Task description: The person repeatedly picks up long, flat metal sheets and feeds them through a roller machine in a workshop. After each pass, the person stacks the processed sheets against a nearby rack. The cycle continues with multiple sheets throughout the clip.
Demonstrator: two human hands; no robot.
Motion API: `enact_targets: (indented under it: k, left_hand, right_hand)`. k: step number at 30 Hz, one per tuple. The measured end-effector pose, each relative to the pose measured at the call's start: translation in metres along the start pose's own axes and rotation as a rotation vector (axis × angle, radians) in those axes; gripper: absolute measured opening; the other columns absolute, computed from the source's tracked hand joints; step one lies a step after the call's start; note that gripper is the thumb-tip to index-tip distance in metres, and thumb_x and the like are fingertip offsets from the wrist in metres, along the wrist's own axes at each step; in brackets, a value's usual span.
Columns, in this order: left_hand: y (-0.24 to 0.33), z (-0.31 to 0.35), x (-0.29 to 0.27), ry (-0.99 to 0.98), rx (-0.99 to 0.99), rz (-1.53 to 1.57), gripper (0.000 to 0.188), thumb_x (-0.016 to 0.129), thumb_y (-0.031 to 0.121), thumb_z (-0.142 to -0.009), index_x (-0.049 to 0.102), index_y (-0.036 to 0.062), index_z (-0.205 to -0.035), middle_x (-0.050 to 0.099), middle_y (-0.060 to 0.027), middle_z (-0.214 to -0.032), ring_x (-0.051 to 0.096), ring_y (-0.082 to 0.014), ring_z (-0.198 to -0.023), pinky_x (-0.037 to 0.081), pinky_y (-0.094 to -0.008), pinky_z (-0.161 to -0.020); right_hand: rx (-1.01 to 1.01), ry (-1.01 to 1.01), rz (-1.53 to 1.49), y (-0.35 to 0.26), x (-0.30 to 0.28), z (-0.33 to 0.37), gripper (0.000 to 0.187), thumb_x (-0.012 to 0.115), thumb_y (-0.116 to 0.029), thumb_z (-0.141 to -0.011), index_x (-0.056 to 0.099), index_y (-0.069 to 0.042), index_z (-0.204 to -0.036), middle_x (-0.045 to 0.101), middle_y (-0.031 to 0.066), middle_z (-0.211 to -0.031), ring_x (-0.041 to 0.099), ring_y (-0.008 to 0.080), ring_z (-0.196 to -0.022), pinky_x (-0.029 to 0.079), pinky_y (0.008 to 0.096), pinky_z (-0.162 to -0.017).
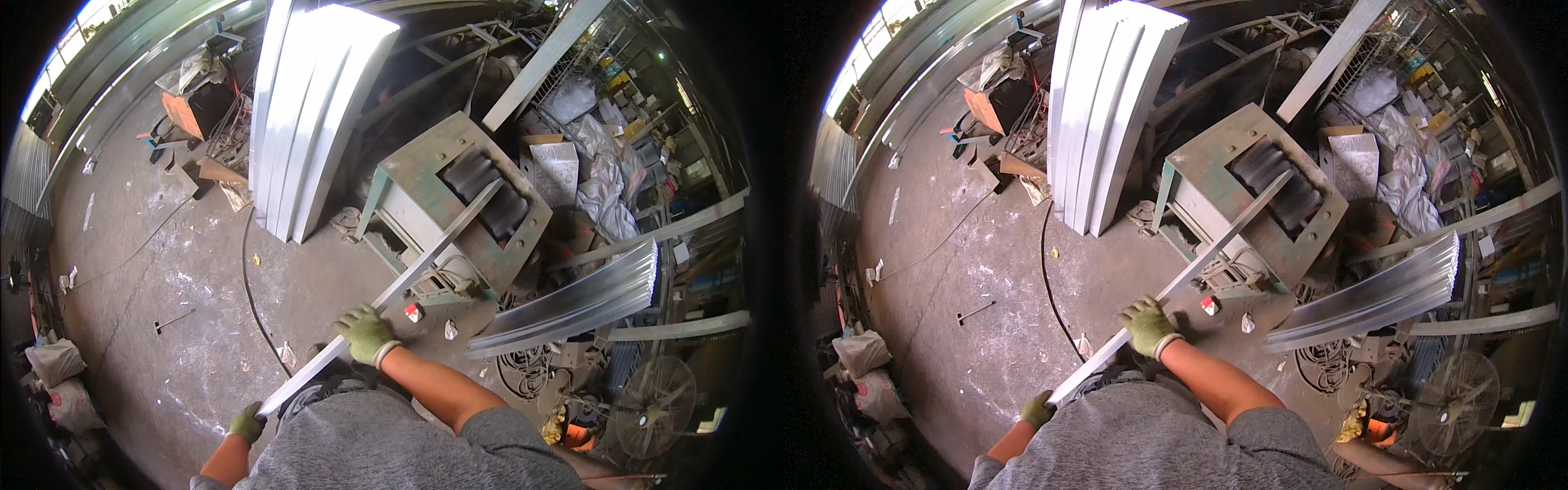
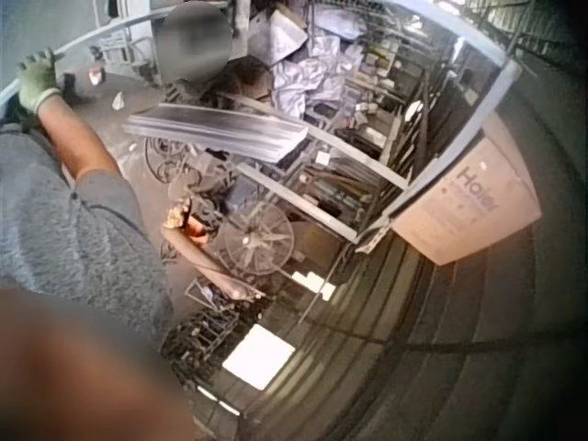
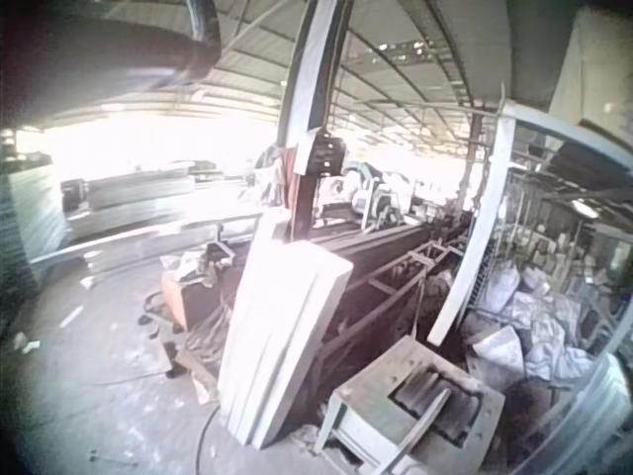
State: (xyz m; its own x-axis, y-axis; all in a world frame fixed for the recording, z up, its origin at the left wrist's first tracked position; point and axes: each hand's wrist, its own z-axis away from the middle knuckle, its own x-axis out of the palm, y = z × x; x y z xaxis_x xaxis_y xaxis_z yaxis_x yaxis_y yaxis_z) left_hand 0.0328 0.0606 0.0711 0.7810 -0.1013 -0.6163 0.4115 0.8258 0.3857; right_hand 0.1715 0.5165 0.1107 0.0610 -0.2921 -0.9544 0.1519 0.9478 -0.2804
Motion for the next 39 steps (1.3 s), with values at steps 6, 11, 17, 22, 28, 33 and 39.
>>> enact_targets:
  k: [6, 11, 17, 22, 28, 33, 39]
  left_hand:
    - [0.151, -0.082, -0.036, -0.119, 0.051, 0.111, 0.031, 0.074, 0.038, -0.094, 0.082, 0.0184, -0.117, 0.08, -0.0179, -0.115, 0.077, -0.0384, -0.11, 0.06, -0.0474, -0.096]
    - [0.266, -0.118, -0.06, 0.018, 0.102, 0.354, 0.044, 0.09, 0.044, -0.086, 0.082, 0.0079, -0.111, 0.082, -0.0123, -0.098, 0.077, -0.0212, -0.087, 0.059, -0.0385, -0.082]
    - [0.345, -0.131, -0.074, -0.05, 0.11, 0.192, 0.061, 0.074, 0.065, -0.095, 0.08, 0.0073, -0.116, 0.081, -0.02, -0.104, 0.078, -0.0361, -0.1, 0.059, -0.0453, -0.087]
    - [0.38, -0.145, -0.077, -0.06, 0.116, 0.151, 0.067, 0.059, 0.07, -0.104, 0.079, 0.0074, -0.117, 0.079, -0.0234, -0.11, 0.075, -0.0441, -0.108, 0.057, -0.0504, -0.094]
    - [0.369, -0.149, -0.071, -0.029, 0.164, 0.148, 0.062, 0.058, 0.065, -0.107, 0.078, 0.0069, -0.113, 0.078, -0.0259, -0.107, 0.074, -0.0464, -0.106, 0.056, -0.0522, -0.091]
    - [0.304, -0.138, -0.06, -0.009, 0.188, 0.256, 0.061, 0.055, 0.064, -0.109, 0.079, 0.0081, -0.116, 0.078, -0.0256, -0.106, 0.074, -0.0462, -0.104, 0.057, -0.052, -0.088]
    - [0.207, -0.123, -0.039, 0.014, 0.177, 0.328, 0.067, 0.049, 0.066, -0.11, 0.078, 0.006, -0.113, 0.076, -0.0284, -0.107, 0.072, -0.0498, -0.109, 0.056, -0.0556, -0.091]
  right_hand:
    - [0.094, 0.194, 0.049, 0.143, -0.058, 0.012, 0.05, 0.064, -0.013, -0.081, 0.075, -0.013, -0.13, 0.064, 0.0105, -0.149, 0.049, 0.0344, -0.149, 0.023, 0.0548, -0.133]
    - [0.157, 0.387, -0.22, 0.258, -0.114, 0.0, 0.035, 0.071, -0.01, -0.086, 0.078, -0.018, -0.12, 0.076, 0.0075, -0.129, 0.065, 0.0307, -0.13, 0.033, 0.053, -0.128]
    - [0.322, 0.489, -0.026, 0.308, -0.112, -0.022, 0.025, 0.065, -0.03, -0.104, 0.08, -0.011, -0.097, 0.08, 0.0112, -0.1, 0.072, 0.0332, -0.102, 0.043, 0.0531, -0.118]
    - [0.315, 0.492, 0.218, 0.334, -0.116, -0.028, 0.045, 0.057, -0.035, -0.107, 0.079, -0.008, -0.078, 0.077, 0.0158, -0.082, 0.073, 0.0375, -0.088, 0.047, 0.0544, -0.113]
    - [0.339, 0.493, 0.249, 0.332, -0.116, -0.029, 0.047, 0.056, -0.031, -0.107, 0.076, -0.006, -0.072, 0.075, 0.0175, -0.077, 0.072, 0.0381, -0.083, 0.048, 0.0526, -0.112]
    - [0.349, 0.46, 0.25, 0.275, -0.093, -0.033, 0.049, 0.055, -0.033, -0.106, 0.075, -0.006, -0.07, 0.075, 0.0175, -0.077, 0.072, 0.038, -0.082, 0.046, 0.0534, -0.113]
    - [0.361, 0.395, 0.223, 0.193, -0.055, -0.04, 0.051, 0.054, -0.034, -0.106, 0.074, -0.008, -0.067, 0.076, 0.015, -0.076, 0.072, 0.0354, -0.082, 0.041, 0.0531, -0.116]
